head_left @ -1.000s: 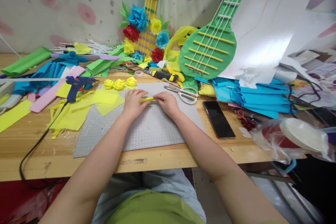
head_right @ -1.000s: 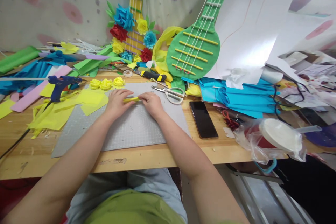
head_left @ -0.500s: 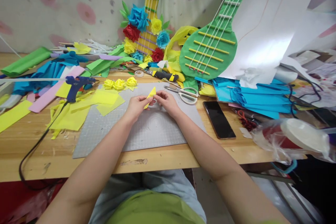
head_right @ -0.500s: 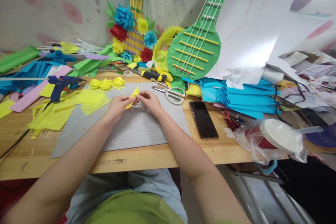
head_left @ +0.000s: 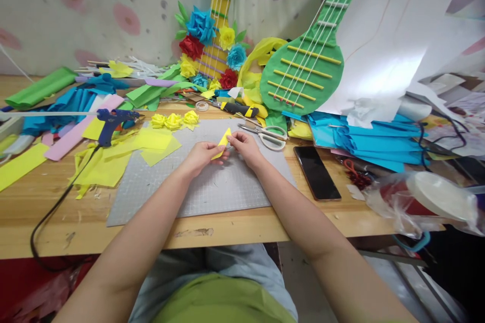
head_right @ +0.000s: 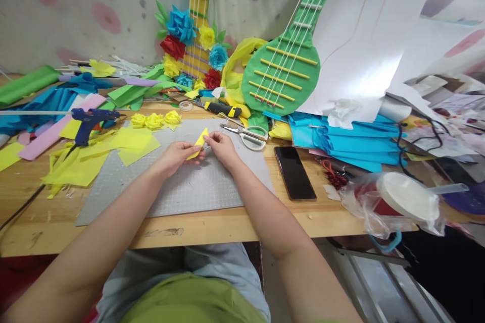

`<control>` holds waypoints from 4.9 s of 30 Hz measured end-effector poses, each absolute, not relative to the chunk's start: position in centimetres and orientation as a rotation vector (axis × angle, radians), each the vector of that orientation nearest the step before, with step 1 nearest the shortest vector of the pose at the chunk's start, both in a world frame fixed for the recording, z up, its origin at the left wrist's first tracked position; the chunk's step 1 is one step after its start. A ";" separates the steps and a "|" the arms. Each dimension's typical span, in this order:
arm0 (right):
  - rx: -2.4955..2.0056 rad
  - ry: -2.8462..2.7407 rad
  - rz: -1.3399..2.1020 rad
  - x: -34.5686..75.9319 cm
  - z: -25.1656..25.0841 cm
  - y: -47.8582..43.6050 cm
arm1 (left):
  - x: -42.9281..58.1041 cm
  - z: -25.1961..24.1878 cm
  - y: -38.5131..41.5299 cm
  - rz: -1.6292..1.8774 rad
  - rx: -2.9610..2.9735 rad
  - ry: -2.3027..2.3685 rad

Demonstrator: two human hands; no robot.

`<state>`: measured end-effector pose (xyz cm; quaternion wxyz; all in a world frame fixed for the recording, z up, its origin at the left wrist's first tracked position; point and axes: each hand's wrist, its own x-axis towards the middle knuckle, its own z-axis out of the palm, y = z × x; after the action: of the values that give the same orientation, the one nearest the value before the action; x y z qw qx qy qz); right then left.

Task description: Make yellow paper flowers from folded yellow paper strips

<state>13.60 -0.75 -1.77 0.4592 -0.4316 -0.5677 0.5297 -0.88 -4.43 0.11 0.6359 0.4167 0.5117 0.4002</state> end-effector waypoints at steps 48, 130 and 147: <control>-1.060 -1.246 1.439 12.8 -1.1 -1.2 | -0.9 -0.1 -4.2 1.038 1.018 1.227; -1.118 -1.732 1.607 13.4 -0.2 -2.0 | -1.4 -1.3 -3.4 1.289 1.378 1.454; -1.198 -1.509 1.422 13.1 -1.2 -1.7 | -1.1 -1.3 -3.1 1.286 1.009 1.288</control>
<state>13.05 -1.67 -1.21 0.3648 -0.4659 -0.5867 0.5529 -1.09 -3.08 -1.28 0.5060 0.4183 0.5338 0.5330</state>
